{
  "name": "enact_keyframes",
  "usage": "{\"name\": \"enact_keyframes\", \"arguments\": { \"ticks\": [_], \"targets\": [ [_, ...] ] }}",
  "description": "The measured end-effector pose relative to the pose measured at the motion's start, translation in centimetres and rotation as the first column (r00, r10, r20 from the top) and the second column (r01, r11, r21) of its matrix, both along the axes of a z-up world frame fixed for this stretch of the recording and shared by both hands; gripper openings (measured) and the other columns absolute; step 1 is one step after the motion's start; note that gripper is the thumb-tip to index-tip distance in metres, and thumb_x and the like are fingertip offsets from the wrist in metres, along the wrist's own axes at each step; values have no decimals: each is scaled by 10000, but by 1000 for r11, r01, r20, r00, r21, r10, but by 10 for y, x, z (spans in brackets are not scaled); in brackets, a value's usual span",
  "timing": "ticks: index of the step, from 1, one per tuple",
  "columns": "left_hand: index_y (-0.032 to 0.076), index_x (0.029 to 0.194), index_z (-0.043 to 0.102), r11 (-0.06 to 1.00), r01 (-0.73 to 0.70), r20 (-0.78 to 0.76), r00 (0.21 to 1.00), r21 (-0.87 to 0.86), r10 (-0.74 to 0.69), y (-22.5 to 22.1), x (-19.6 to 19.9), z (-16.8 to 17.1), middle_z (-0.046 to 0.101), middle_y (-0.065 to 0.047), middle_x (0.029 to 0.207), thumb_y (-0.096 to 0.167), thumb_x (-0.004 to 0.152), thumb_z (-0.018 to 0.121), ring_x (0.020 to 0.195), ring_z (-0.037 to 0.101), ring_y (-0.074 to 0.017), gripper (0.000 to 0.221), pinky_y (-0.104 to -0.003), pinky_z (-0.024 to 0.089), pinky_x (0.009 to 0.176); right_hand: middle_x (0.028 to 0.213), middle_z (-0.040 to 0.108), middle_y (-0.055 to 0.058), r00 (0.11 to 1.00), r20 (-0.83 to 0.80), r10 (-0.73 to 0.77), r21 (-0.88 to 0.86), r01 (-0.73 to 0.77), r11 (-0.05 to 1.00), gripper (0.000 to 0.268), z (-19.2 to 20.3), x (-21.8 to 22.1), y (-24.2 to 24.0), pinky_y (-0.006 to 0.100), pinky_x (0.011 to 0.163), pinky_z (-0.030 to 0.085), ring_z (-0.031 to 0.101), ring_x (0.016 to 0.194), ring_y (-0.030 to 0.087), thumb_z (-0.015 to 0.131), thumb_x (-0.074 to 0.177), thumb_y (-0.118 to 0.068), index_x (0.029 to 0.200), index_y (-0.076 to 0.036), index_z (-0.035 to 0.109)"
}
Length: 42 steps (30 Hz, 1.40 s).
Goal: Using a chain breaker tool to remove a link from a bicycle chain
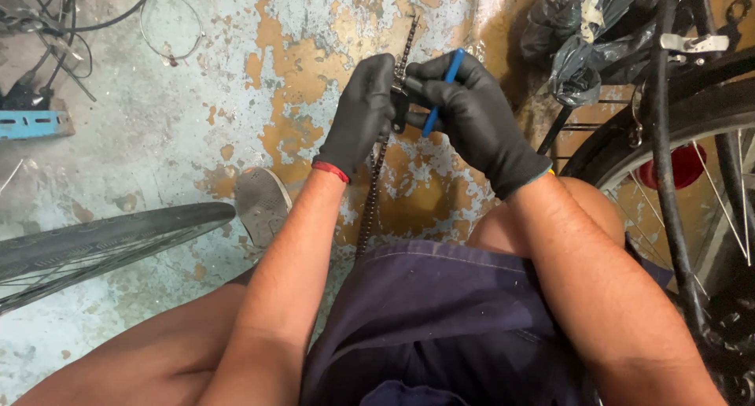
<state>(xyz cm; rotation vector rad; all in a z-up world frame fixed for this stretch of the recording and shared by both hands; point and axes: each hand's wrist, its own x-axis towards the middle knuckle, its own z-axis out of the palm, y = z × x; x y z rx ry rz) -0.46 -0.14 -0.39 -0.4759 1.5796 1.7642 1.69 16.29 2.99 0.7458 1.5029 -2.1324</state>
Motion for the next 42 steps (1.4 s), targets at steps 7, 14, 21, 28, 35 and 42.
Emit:
{"name": "enact_keyframes", "arguments": {
  "ticks": [7, 14, 21, 28, 35, 42],
  "targets": [
    [132, 832, 554, 995, 96, -131, 987, -24, -98, 1, 3, -3, 566, -41, 643, 680, 883, 459, 614, 586, -182, 559, -364, 524, 661, 1330, 647, 130, 997, -73, 7, 75, -1, 997, 200, -11, 6, -2, 448, 961, 700, 741, 1172, 269, 532, 1032, -44, 1218, -104, 574],
    [154, 751, 619, 999, -43, -201, 979, 7, 44, 0, 2, -12, 595, -1, 714, 726, 862, 456, 701, 581, -168, 605, -361, 498, 717, 1657, 273, 151, 691, -314, 651, 708, -286, 646, 360, -16, 24, 15, 642, 1212, 294, 218, 1540, 408, 771, 978, -220, 1328, -258, 696],
    [102, 880, 723, 993, -118, -105, 988, -25, 115, -9, -4, -2, 628, -51, 640, 692, 856, 444, 415, 507, -147, 653, -336, 484, 559, 1718, -35, 253, 724, 249, 643, 596, -638, 487, 769, 15, 13, 12, 630, 1210, 170, 52, 1554, 512, 364, 961, -630, 1510, -121, 540],
    [123, 927, 762, 995, -93, -68, 994, -23, 91, -5, 1, -13, 424, 34, 596, 711, 848, 448, 524, 394, -108, 671, -300, 349, 527, 1388, 708, 109, 918, -31, 396, 556, -314, 770, 767, 25, 0, -3, 436, 1197, 308, 543, 1427, 279, 270, 972, -635, 1512, -110, 412],
    [143, 971, 806, 998, -45, -117, 992, -45, 40, -1, 5, -14, 517, 18, 624, 675, 882, 469, 556, 483, -123, 635, -282, 434, 560, 950, 543, 7, 995, 85, 45, 121, -55, 991, 247, 7, 8, 0, 303, 759, 482, 534, 814, 117, 584, 1001, -296, 1164, -127, 507],
    [112, 848, 757, 997, -75, -115, 990, 21, 77, 0, 0, -22, 590, -19, 626, 672, 877, 491, 579, 541, -155, 621, -328, 466, 576, 1209, 722, 105, 680, -428, 595, 639, -238, 731, 488, 3, 17, -1, 390, 1013, 574, 742, 1093, 192, 642, 915, -33, 1391, -52, 537]
  ]
}}
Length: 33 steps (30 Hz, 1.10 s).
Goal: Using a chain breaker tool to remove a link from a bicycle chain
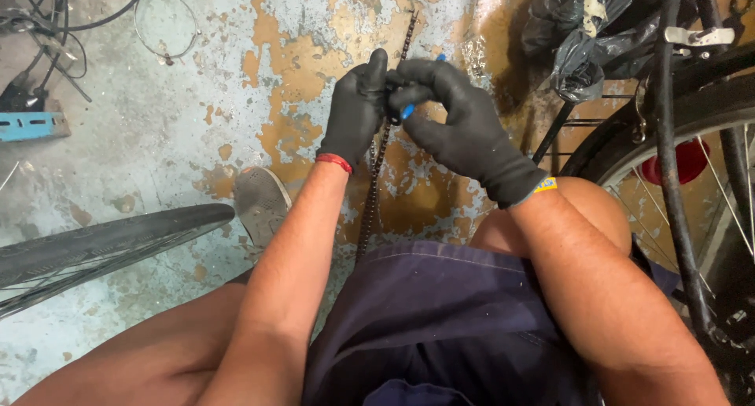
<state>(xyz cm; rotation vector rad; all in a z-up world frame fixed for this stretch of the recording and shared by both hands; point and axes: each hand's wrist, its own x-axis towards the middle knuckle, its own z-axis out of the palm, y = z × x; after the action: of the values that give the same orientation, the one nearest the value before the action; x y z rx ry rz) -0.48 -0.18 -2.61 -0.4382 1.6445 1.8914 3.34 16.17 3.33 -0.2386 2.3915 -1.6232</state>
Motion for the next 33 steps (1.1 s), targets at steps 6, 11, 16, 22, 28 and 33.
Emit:
{"name": "enact_keyframes", "arguments": {
  "ticks": [6, 11, 16, 22, 28, 33],
  "targets": [
    [164, 799, 595, 959, 180, -76, 977, -219, -201, -12, -2, -12, 601, 5, 680, 744, 842, 471, 624, 562, -138, 594, -326, 505, 644, 1378, 629, 162, 914, 383, -136, 266, 31, 963, 670, -5, -28, -1, 449, 1009, 523, 618, 1240, 291, 597, 953, -560, 1421, -85, 541],
    [174, 925, 728, 940, 191, -31, 978, -283, -208, -17, -1, -61, 724, -33, 677, 655, 935, 664, 632, 714, -165, 486, -297, 573, 648, 1089, 759, 187, 809, 586, 44, 296, -264, 918, 515, -34, -46, -21, 589, 1057, 483, 700, 1134, 387, 662, 966, -428, 1366, -104, 659],
    [60, 1423, 614, 995, -8, 99, 995, -100, 18, -39, -5, 0, 513, 2, 683, 602, 933, 402, 498, 391, -79, 761, -243, 336, 471, 877, 712, 25, 899, 435, -54, 566, -226, 793, 452, -67, -48, -33, 452, 680, 423, 641, 843, 285, 669, 927, -673, 987, -226, 649],
    [158, 1263, 688, 995, 38, -39, 999, 88, -35, -58, 3, -18, 729, -72, 820, 268, 1064, 572, 532, 470, -60, 255, -225, 401, 519, 759, 730, 69, 955, 234, 183, 727, -296, 619, 511, -80, -46, -37, 587, 858, 423, 693, 750, 374, 580, 1025, -655, 909, -171, 694],
    [128, 1180, 727, 969, -128, 75, 991, 209, 115, -68, -7, 5, 641, -50, 824, 279, 1020, 601, 631, 516, -103, 254, -250, 436, 597, 815, 705, 62, 914, 405, -11, 574, -245, 782, 297, -96, -55, -43, 462, 635, 441, 648, 769, 298, 711, 905, -461, 884, -169, 659],
    [87, 1144, 710, 994, -67, 37, 997, 88, 64, -80, -6, 0, 676, -64, 807, 154, 989, 475, 582, 477, -103, 290, -267, 402, 561, 887, 689, 0, 766, 605, -217, 237, 87, 968, 318, -126, -69, -51, 340, 749, 492, 599, 832, 146, 632, 1008, -460, 910, -161, 681]
  ]
}}
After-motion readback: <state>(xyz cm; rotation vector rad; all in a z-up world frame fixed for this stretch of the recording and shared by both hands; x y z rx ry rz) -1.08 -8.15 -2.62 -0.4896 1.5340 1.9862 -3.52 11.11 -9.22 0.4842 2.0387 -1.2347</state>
